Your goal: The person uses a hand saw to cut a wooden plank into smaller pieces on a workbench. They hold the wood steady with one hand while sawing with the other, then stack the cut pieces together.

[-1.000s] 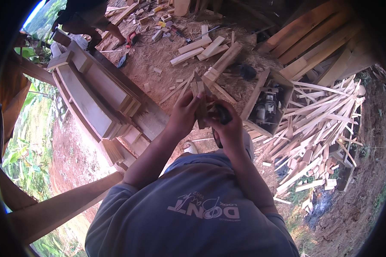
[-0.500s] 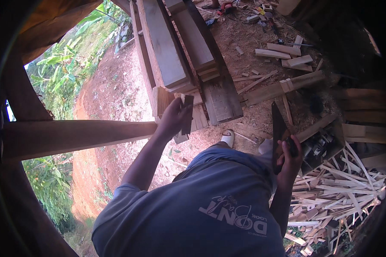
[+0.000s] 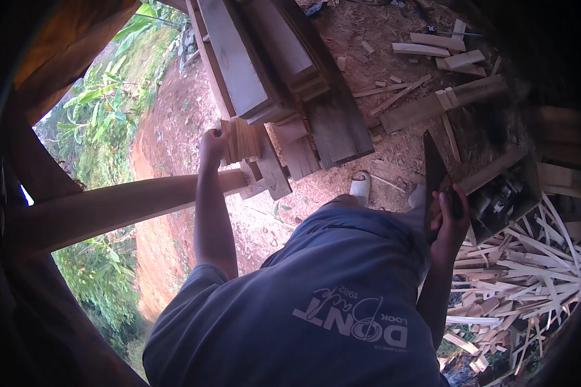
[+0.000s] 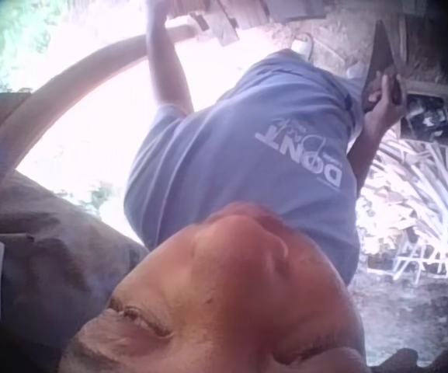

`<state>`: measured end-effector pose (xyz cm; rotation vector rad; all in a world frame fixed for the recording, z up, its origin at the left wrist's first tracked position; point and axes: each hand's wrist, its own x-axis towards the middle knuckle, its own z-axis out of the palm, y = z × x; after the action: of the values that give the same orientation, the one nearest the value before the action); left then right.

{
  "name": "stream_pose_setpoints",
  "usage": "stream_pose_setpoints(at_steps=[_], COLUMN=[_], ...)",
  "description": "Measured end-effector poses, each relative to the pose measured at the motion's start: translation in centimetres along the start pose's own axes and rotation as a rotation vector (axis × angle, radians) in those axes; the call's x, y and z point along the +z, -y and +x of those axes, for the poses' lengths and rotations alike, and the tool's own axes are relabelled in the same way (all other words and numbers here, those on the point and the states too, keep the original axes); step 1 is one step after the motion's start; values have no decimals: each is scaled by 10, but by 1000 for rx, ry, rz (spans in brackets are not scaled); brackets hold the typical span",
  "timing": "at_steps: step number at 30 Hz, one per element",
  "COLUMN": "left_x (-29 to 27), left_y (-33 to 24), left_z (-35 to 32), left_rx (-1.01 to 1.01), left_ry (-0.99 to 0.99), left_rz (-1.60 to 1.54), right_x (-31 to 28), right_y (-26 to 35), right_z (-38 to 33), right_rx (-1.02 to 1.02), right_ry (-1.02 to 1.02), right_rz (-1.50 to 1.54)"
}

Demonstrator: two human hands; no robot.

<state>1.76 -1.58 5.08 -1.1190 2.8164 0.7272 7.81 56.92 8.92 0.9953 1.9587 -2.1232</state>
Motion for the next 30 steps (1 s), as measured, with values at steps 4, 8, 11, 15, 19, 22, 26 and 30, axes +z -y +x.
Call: stream_pose_setpoints(at_steps=[4, 8, 11, 15, 19, 22, 26, 30], left_x=[13, 16, 19, 24, 16, -17, -56, -73], left_y=[0, -11, -8, -1, 1, -27, -28, -25], left_z=[2, -4, -6, -4, -16, -40, -81, -119], left_rx=[49, 114, 135, 128, 203, 112, 83, 24], left_ry=[-39, -78, -56, -68, -252, -273, -280, -126], left_rz=[68, 169, 188, 227, 99, -48, -486, -866], right_x=[-2, -12, -10, -6, 24, 54, 104, 141], right_y=[-1, -11, -8, -7, 21, 48, 84, 105], right_z=[-2, 0, -6, -6, -16, -24, -19, -28], right_rx=[6, -12, -24, -571, -770, -835, -1344, -1568], right_ry=[-25, -48, -19, 31, 179, 319, 569, 747], right_rz=[7, -37, -142, -627, -741, -871, -856, -885])
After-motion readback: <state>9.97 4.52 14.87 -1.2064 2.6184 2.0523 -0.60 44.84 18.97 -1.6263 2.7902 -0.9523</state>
